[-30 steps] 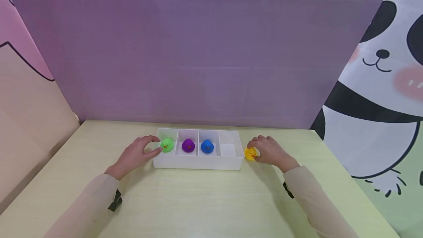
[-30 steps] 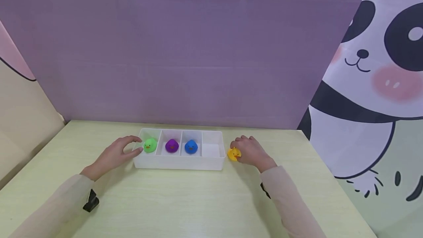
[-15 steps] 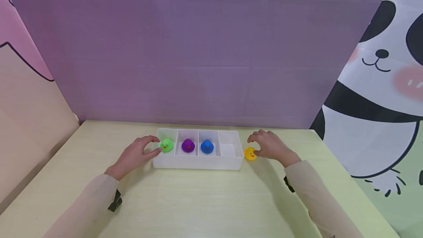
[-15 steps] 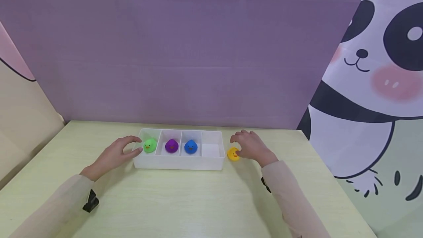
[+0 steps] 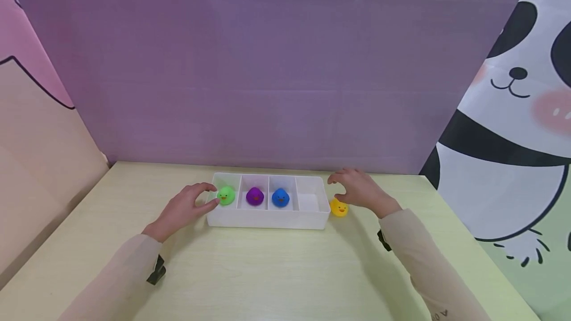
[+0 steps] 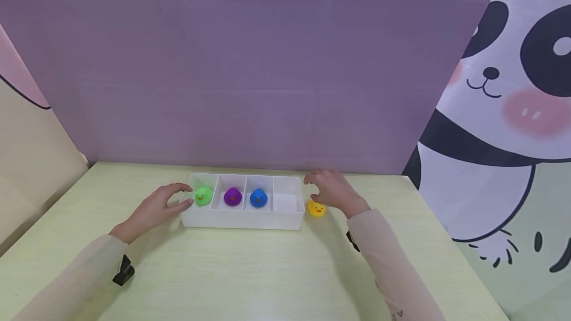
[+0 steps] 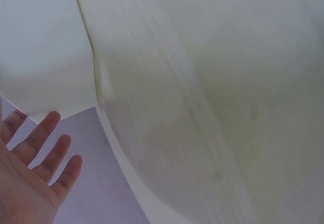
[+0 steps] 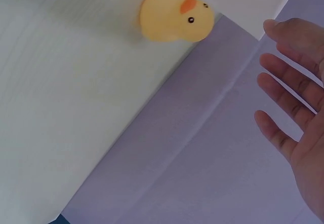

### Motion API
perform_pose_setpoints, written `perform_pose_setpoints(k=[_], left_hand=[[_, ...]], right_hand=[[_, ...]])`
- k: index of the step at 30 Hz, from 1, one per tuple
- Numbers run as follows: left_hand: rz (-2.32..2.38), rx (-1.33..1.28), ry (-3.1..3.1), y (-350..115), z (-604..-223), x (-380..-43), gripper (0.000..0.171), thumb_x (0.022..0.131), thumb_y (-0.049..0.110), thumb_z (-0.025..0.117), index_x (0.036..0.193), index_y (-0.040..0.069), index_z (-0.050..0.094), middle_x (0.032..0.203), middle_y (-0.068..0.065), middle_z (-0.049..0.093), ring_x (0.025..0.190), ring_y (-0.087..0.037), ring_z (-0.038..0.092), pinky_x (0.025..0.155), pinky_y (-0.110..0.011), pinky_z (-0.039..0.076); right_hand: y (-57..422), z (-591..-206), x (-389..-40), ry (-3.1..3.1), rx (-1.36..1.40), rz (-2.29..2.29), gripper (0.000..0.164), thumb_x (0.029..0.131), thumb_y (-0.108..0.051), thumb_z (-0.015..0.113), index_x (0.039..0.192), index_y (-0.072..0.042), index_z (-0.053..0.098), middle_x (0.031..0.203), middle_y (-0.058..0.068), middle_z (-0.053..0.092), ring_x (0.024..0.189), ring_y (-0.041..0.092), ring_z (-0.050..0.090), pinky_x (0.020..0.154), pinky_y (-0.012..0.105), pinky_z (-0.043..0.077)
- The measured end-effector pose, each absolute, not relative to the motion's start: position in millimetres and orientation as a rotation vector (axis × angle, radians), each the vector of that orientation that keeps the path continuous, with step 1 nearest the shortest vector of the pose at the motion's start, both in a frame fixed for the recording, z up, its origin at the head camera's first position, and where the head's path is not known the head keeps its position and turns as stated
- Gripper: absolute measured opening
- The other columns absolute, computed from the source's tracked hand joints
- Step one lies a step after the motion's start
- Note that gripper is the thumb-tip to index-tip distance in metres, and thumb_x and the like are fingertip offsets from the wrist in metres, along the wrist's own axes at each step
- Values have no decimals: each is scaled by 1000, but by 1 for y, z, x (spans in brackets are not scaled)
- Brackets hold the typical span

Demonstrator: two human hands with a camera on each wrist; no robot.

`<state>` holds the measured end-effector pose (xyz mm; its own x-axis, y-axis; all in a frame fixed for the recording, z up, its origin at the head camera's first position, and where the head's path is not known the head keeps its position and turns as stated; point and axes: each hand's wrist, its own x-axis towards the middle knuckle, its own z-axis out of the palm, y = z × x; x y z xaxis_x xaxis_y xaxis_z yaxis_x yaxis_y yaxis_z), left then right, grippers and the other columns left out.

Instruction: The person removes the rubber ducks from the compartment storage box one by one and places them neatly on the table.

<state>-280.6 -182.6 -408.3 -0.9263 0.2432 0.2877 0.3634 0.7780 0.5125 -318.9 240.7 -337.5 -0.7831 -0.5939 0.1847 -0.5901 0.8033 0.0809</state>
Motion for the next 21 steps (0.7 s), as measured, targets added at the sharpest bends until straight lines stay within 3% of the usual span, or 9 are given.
perform_pose_setpoints(k=[21], left_hand=[[-856, -480, -2763, -183, -408, -280, 48, 85, 52, 55, 118, 17, 57, 122, -2, 58, 113, -28, 50, 89, -50, 43]], right_hand=[[193, -339, -326, -2728, 1061, 40, 28, 78, -16, 71, 104, -10, 65, 104, 4, 66, 97, 24, 58, 90, 45, 44]])
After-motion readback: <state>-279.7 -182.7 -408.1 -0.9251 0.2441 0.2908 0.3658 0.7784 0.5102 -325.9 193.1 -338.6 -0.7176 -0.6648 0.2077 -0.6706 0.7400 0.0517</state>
